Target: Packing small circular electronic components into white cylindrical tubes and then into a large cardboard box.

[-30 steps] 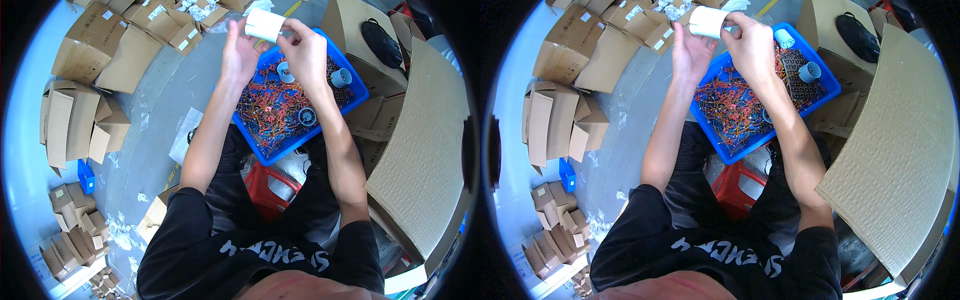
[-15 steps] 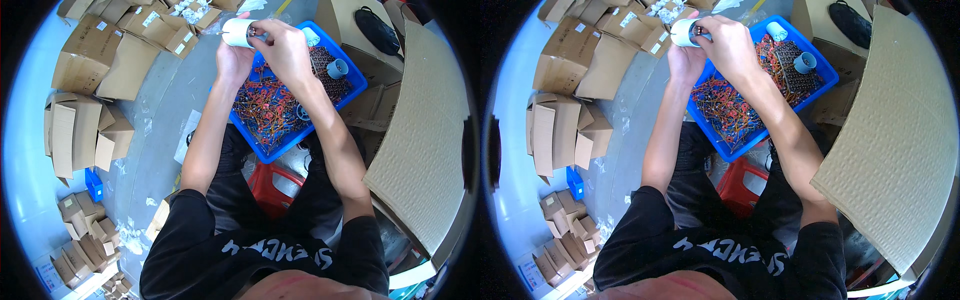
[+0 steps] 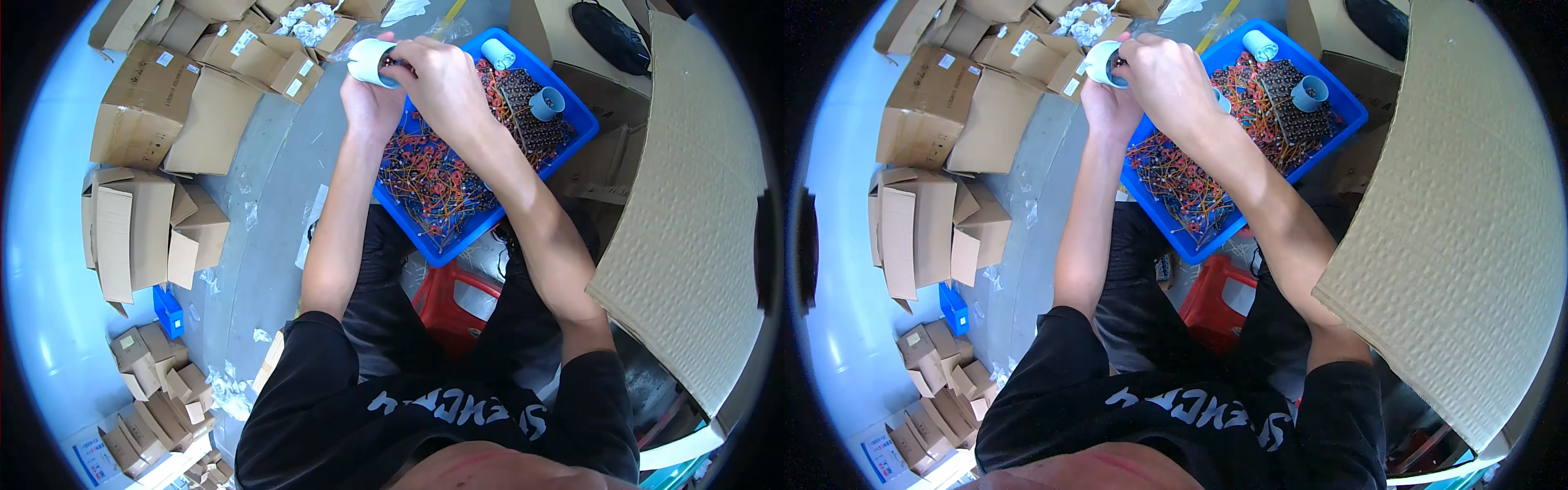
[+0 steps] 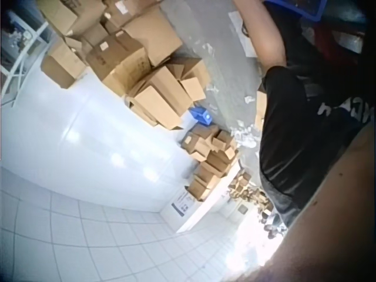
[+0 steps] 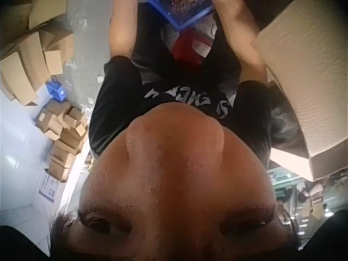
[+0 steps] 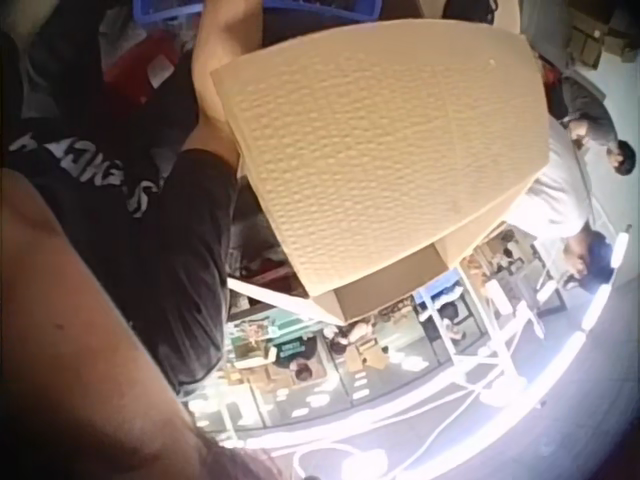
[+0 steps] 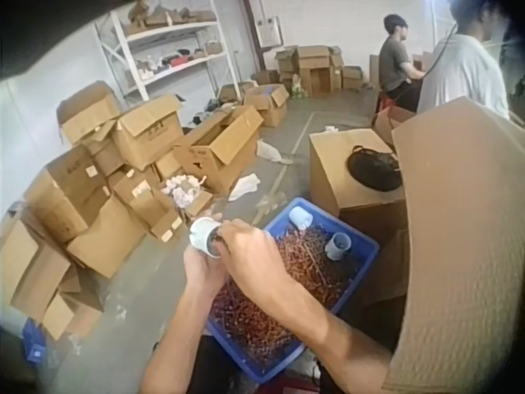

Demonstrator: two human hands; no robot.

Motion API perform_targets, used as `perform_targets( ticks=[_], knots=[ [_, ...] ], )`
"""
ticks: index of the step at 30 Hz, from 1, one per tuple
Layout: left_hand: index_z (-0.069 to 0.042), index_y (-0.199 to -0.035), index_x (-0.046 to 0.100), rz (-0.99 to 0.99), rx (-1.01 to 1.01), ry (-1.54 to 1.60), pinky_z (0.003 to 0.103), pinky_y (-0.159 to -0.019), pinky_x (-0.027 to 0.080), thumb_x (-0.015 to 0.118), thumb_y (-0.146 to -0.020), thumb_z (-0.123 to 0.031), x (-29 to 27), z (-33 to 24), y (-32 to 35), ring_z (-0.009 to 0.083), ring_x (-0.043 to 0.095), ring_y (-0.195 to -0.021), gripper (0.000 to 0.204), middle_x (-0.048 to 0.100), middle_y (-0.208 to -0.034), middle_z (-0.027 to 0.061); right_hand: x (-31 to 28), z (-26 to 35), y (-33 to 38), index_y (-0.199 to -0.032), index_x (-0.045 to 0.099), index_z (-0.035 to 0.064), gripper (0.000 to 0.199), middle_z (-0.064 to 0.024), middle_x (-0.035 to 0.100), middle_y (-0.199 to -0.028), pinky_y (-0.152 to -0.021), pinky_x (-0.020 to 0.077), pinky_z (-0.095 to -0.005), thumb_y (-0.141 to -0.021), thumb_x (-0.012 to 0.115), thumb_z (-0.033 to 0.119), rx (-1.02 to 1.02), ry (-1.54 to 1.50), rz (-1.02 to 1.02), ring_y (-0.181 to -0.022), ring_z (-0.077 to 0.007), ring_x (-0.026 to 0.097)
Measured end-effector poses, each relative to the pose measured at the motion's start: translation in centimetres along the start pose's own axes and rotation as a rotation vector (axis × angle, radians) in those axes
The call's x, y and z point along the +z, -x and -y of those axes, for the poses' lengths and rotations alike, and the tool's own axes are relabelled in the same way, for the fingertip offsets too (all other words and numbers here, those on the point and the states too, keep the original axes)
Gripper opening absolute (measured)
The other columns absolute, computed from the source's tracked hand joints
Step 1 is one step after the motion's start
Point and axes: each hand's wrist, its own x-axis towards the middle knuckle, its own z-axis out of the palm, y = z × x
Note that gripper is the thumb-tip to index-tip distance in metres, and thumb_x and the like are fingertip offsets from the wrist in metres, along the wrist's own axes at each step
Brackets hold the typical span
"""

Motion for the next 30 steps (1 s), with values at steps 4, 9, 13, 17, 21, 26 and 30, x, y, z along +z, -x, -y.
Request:
perform_targets(
  ticks=[4,9,13,17,21,26,30],
  knots=[
    [-0.001,-0.120,0.052,-0.039,0.019,-0.048,0.036,-0.088,0.044,0.030,-0.095,-0.030,1.0,-0.3,0.2,0.0205,0.056,-0.102,0.045,0.061,-0.107,0.0103,0.1,0.1,0.2,-0.084,0.067,0.0025,0.014,-0.0140,0.065,-0.082,-0.064,0.0520,-0.0376,-0.075,0.068,0.013,-0.015,0.031,-0.013,-0.071,-0.0311,0.064],
    [-0.001,-0.127,0.050,0.124,0.065,-0.086,0.034,-0.094,0.043,0.027,-0.096,-0.031,0.2,-1.2,0.3,0.0194,0.055,-0.106,0.049,0.060,-0.112,0.0089,1.0,0.7,0.4,-0.083,0.067,0.0026,0.013,-0.0128,0.064,-0.080,-0.063,0.0522,-0.0380,-0.076,0.067,0.013,-0.039,0.059,-0.028,-0.069,-0.0308,0.064],
    [-0.001,-0.128,0.049,0.162,0.042,0.059,0.034,-0.093,0.043,0.028,-0.096,-0.030,-0.5,-0.8,0.3,0.0197,0.056,-0.104,0.048,0.061,-0.111,0.0091,1.3,0.8,0.4,-0.082,0.067,0.0028,0.013,-0.0118,0.064,-0.079,-0.061,0.0522,-0.0375,-0.076,0.067,0.014,-0.039,0.026,-0.038,-0.068,-0.0304,0.064],
    [-0.001,-0.126,0.050,0.139,0.003,0.177,0.033,-0.090,0.045,0.029,-0.097,-0.029,-0.9,-0.2,0.4,0.0192,0.057,-0.100,0.046,0.061,-0.108,0.0083,1.6,0.9,0.5,-0.082,0.067,0.0034,0.013,-0.0109,0.064,-0.078,-0.060,0.0520,-0.0368,-0.076,0.067,0.014,-0.037,0.017,-0.036,-0.067,-0.0298,0.064],
    [-0.001,-0.121,0.052,0.132,0.005,0.120,0.032,-0.088,0.046,0.031,-0.097,-0.029,-1.1,-0.7,0.3,0.0184,0.058,-0.097,0.043,0.062,-0.105,0.0072,1.7,0.9,0.5,-0.082,0.067,0.0043,0.012,-0.0103,0.063,-0.078,-0.060,0.0516,-0.0362,-0.076,0.067,0.014,-0.041,0.041,-0.031,-0.068,-0.0294,0.063],
    [-0.003,-0.109,0.054,0.063,0.055,0.052,0.034,-0.082,0.046,0.030,-0.094,-0.030,-0.2,-0.7,0.4,0.0202,0.057,-0.093,0.040,0.061,-0.099,0.0081,1.0,0.7,0.4,-0.083,0.067,0.0044,0.010,-0.0102,0.063,-0.078,-0.060,0.0513,-0.0366,-0.076,0.066,0.012,-0.074,-0.019,-0.058,-0.069,-0.0299,0.063],
    [-0.003,-0.107,0.055,0.040,0.076,-0.017,0.033,-0.082,0.045,0.028,-0.094,-0.031,-0.2,-1.0,0.3,0.0195,0.057,-0.094,0.041,0.061,-0.100,0.0074,0.8,0.9,0.6,-0.086,0.066,0.0041,0.011,-0.0105,0.062,-0.079,-0.060,0.0510,-0.0375,-0.077,0.065,0.011,-0.094,-0.027,-0.032,-0.069,-0.0312,0.062]
  ],
)
